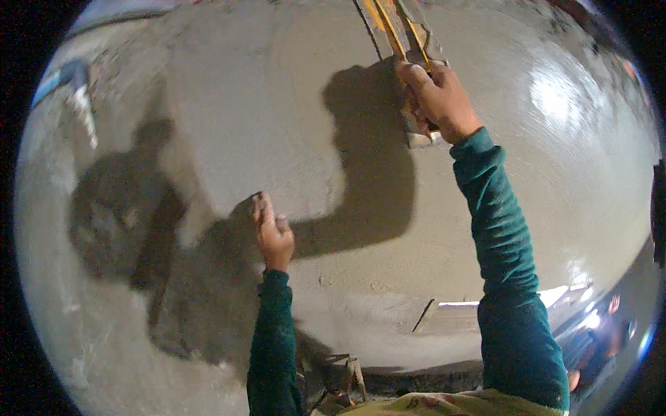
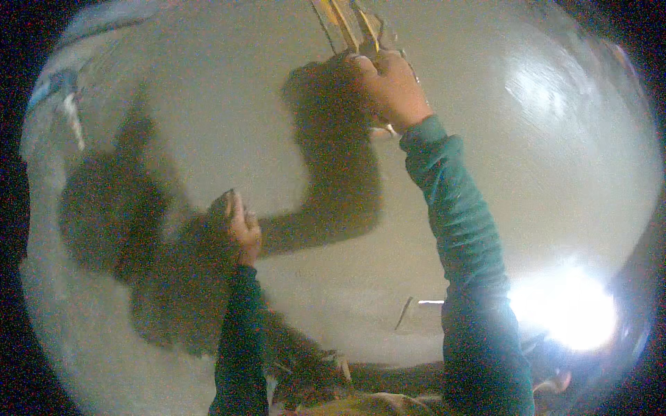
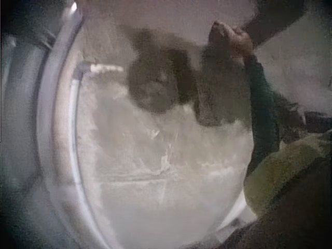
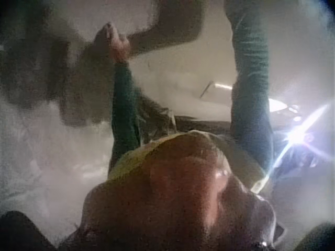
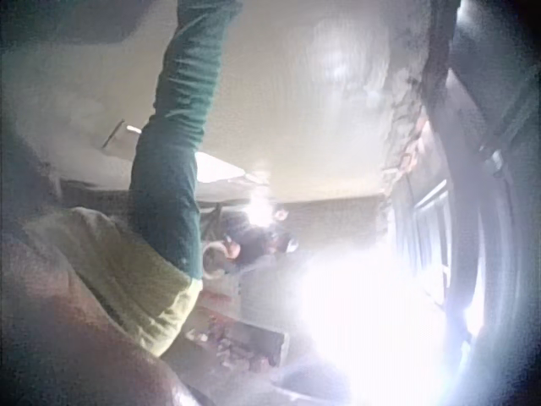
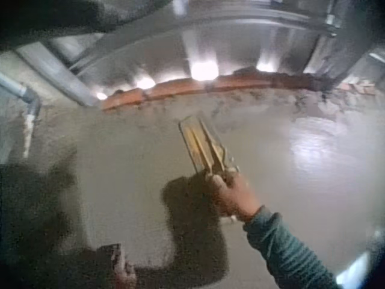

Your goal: The person applies plaster to a wall using a trowel and hawk, smoothing the surface with consistent strokes. They repeatedly scoop plaster from a bucket and spread it evenly across the wall area.

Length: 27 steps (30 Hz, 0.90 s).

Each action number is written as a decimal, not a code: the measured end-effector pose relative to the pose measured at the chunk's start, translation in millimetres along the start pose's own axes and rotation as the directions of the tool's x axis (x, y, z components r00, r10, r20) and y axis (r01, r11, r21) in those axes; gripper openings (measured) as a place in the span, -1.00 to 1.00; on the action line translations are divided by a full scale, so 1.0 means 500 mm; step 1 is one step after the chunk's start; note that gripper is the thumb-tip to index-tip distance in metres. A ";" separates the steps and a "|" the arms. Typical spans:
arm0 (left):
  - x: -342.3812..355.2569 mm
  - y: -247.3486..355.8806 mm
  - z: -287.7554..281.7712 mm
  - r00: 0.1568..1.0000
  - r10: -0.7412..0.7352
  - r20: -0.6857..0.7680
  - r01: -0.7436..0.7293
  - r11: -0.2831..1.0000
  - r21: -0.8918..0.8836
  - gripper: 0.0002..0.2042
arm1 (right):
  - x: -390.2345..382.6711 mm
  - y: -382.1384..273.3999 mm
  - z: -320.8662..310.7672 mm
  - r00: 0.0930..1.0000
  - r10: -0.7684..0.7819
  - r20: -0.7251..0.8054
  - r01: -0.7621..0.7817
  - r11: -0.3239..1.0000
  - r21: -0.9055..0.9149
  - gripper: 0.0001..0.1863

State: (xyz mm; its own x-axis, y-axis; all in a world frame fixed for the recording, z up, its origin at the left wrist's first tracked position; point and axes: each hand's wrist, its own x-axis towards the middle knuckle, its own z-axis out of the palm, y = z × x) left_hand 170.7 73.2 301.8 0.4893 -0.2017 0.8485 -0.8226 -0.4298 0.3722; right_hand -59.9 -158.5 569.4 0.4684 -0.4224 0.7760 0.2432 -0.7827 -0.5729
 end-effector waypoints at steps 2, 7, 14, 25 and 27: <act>-0.013 0.007 0.008 1.000 0.022 -0.018 -0.022 1.000 0.003 -0.36 | -0.030 0.035 -0.051 0.997 0.066 -0.050 -0.058 0.987 0.149 -0.66; -0.001 0.060 0.025 0.993 -0.110 0.048 0.115 0.986 -0.124 -0.40 | -0.081 0.089 -0.243 0.964 0.143 -0.223 -0.078 0.958 0.276 -0.71; -0.003 0.070 0.078 0.987 -0.161 -0.008 0.161 0.985 0.062 -0.42 | -0.147 0.177 -0.526 0.870 0.152 -0.469 -0.025 0.964 0.265 -0.72; 0.017 -0.076 0.133 0.993 -0.109 -0.036 0.112 0.991 0.076 -0.41 | -0.230 0.273 -0.878 0.741 0.261 -0.619 -0.217 0.965 0.148 -0.69; 0.045 -0.153 0.100 0.999 -0.036 -0.025 0.039 0.987 0.153 -0.41 | -0.244 0.305 -0.911 0.754 0.218 -0.619 -0.141 0.975 0.172 -0.69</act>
State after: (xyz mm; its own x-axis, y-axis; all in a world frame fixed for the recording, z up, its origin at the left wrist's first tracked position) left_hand 258.9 57.6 273.5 0.5108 -0.1639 0.8439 -0.7489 -0.5670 0.3432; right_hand -467.0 -434.8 507.5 -0.1194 -0.7726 0.6236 0.3174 -0.6249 -0.7133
